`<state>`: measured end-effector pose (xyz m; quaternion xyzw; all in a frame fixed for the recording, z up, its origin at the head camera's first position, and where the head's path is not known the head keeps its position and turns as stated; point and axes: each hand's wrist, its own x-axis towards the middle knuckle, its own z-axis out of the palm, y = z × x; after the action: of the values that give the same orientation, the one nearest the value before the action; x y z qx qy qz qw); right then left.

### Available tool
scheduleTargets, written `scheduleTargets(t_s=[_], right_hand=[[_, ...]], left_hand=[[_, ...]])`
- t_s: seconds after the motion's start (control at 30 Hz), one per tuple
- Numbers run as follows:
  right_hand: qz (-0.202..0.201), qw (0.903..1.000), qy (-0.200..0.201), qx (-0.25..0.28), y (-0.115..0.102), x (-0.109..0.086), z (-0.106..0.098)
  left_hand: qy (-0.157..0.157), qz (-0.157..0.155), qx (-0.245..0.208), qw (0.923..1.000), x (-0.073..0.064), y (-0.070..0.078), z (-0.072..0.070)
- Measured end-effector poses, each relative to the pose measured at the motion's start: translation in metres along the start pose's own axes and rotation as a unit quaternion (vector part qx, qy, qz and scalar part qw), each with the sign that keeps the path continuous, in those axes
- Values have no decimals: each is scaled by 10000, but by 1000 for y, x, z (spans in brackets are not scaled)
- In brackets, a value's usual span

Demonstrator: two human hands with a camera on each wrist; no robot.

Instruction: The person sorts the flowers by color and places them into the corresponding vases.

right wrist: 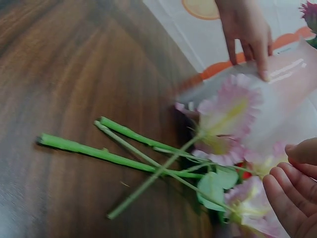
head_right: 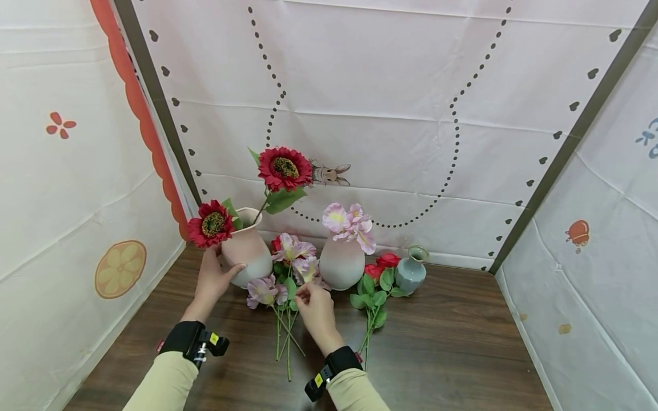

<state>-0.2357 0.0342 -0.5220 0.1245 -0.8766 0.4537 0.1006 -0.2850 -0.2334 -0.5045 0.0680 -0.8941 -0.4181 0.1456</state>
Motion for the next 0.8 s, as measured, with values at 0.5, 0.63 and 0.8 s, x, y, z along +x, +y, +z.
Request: scheduleTargets(t_s=[0.5,0.63,0.8], right_hand=[[-14,9987,-419,-287,8,-15,29],[30,9979,-527,-370,11,-19,35],[-28,9952,-674,-709,14,-23,42]], left_hand=[[-9,-32,47,10000,-1,2,0],[13,-34,31,10000,-2,2,-1],[31,-44,0,10000,-2,1,-1]])
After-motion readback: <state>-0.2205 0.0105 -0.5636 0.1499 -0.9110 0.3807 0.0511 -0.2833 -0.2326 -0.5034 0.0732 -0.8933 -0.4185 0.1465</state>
